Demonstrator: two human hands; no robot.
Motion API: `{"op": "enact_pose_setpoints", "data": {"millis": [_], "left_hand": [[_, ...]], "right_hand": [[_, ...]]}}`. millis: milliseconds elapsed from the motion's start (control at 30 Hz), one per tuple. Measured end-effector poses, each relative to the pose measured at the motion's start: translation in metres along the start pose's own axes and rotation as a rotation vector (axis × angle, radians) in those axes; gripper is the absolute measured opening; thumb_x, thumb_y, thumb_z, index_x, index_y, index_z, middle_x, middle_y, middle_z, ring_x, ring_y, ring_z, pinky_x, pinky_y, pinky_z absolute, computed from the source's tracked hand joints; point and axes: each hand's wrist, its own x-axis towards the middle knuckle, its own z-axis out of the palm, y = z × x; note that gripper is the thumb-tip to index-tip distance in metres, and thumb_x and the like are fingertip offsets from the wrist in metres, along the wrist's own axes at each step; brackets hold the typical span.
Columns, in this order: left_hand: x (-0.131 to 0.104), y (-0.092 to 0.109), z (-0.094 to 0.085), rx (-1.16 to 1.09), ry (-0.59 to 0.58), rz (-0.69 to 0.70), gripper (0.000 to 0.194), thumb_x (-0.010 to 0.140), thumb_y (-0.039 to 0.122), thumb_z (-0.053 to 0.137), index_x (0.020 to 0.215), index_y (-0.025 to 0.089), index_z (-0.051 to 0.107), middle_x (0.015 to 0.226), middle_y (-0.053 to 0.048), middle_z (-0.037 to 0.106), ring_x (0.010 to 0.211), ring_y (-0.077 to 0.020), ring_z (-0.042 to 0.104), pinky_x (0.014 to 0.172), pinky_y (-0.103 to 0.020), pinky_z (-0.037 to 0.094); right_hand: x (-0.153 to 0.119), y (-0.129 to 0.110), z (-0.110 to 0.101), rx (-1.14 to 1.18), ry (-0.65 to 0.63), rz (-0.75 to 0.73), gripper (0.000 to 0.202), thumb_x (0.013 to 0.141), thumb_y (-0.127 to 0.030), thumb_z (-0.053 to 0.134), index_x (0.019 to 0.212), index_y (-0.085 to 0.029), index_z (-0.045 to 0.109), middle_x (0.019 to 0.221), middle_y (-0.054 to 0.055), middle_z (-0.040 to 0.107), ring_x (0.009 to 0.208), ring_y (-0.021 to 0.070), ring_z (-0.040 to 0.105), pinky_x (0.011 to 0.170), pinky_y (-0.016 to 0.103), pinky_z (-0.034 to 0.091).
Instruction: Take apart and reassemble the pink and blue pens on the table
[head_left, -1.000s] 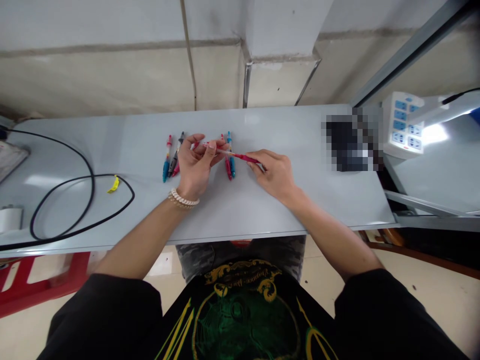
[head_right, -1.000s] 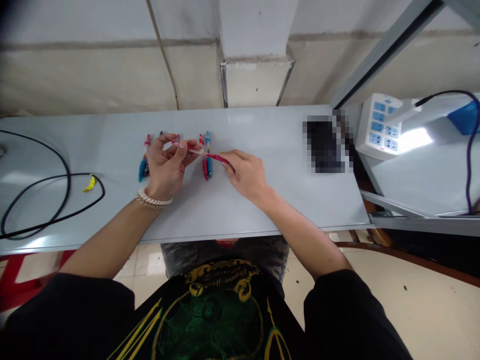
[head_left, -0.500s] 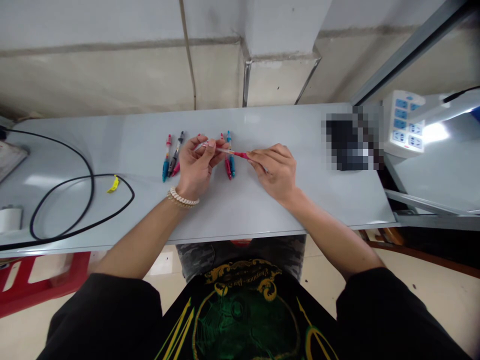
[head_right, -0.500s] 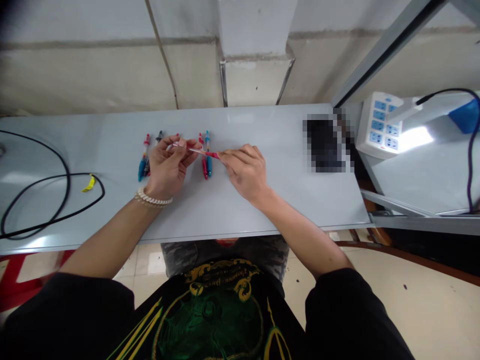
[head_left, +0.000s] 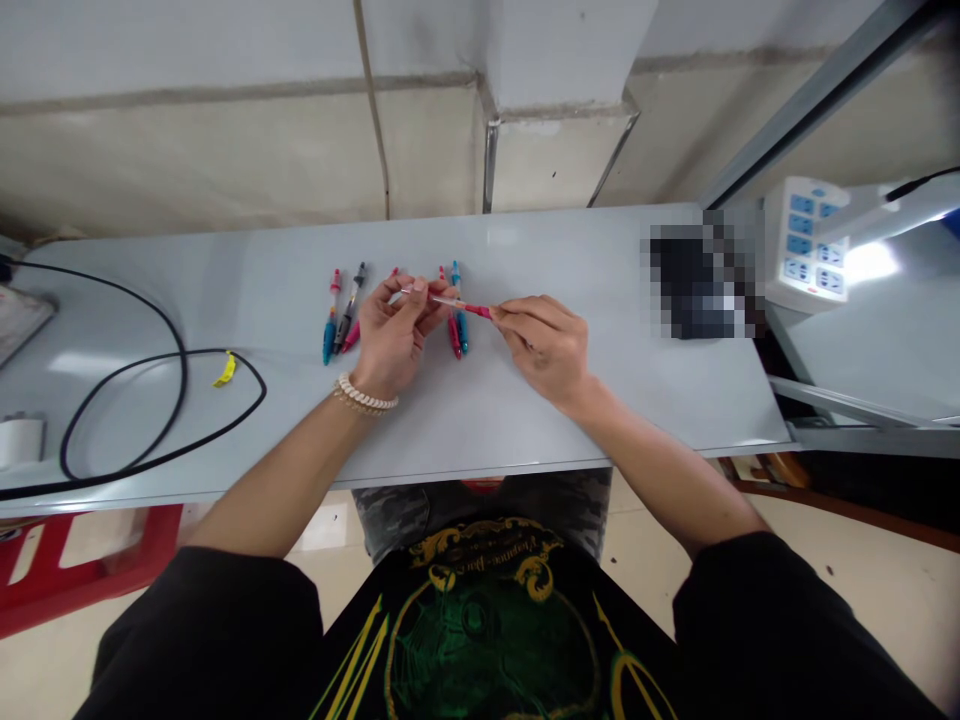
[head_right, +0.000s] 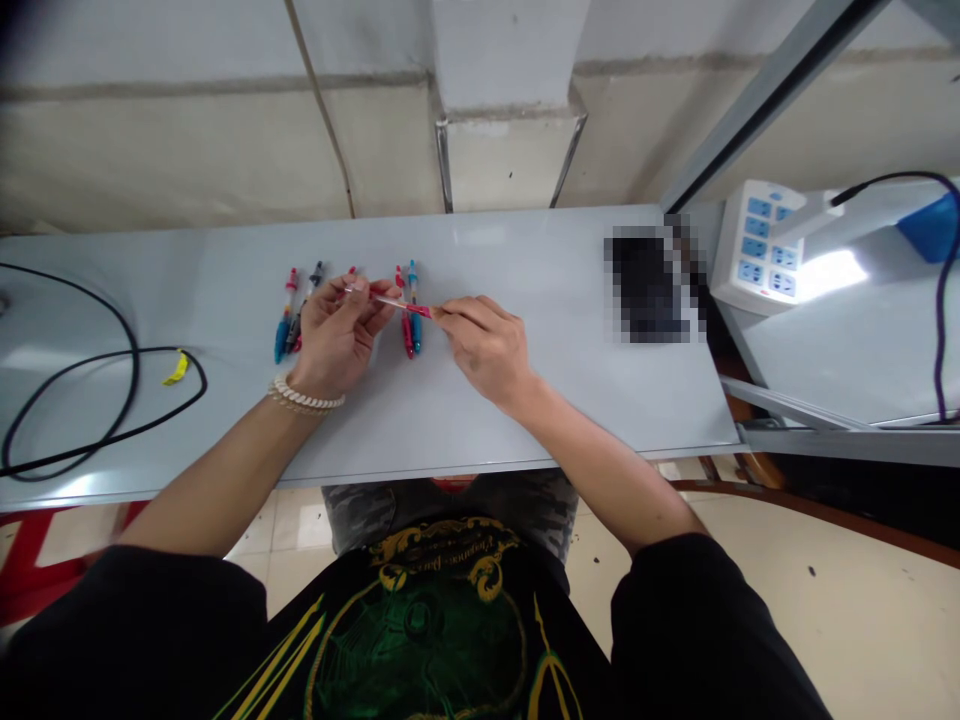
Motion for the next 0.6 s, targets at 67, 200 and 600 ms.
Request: {"op": "enact_pose_setpoints", "data": {"millis": [67,200,600], "left_hand": [[-0.0002,0.0009,0.0003,-0.004,-0.001,-0.001,0.017,0.103,0.023,0.08,0.095,0.023,0.065,0.1,-0.005,0.083,0.095,-0.0185,0.083,0.088,-0.032,0.067],[-0.0004,0.0019,-0.0001,-0.002,-0.008,0.002,0.022,0.098,0.027,0.086,0.096,0.023,0.065,0.102,-0.006,0.083,0.099,-0.0203,0.084,0.093,-0.034,0.068],[-0.0022,0.0005,-0.0008,0.037,-0.053,0.011,0.024,0.101,0.026,0.085,0.1,0.026,0.061,0.097,0.001,0.086,0.096,-0.0161,0.083,0.091,-0.034,0.066]], "right_hand": [[0.0004,-0.0002,-0.0012,0.015,-0.025,0.009,0.026,0.111,-0.029,0.062,0.098,-0.028,0.085,0.102,0.005,0.085,0.088,0.0199,0.077,0.08,0.037,0.064],[0.0011,-0.0007,-0.0026,0.027,-0.071,0.049,0.027,0.112,-0.032,0.061,0.102,-0.028,0.086,0.104,0.006,0.085,0.093,0.0205,0.079,0.085,0.038,0.066],[-0.0014,-0.0024,-0.0015,0.011,-0.113,0.035,0.028,0.112,-0.036,0.061,0.115,-0.027,0.087,0.109,0.007,0.086,0.098,0.0211,0.081,0.09,0.036,0.067]]}}
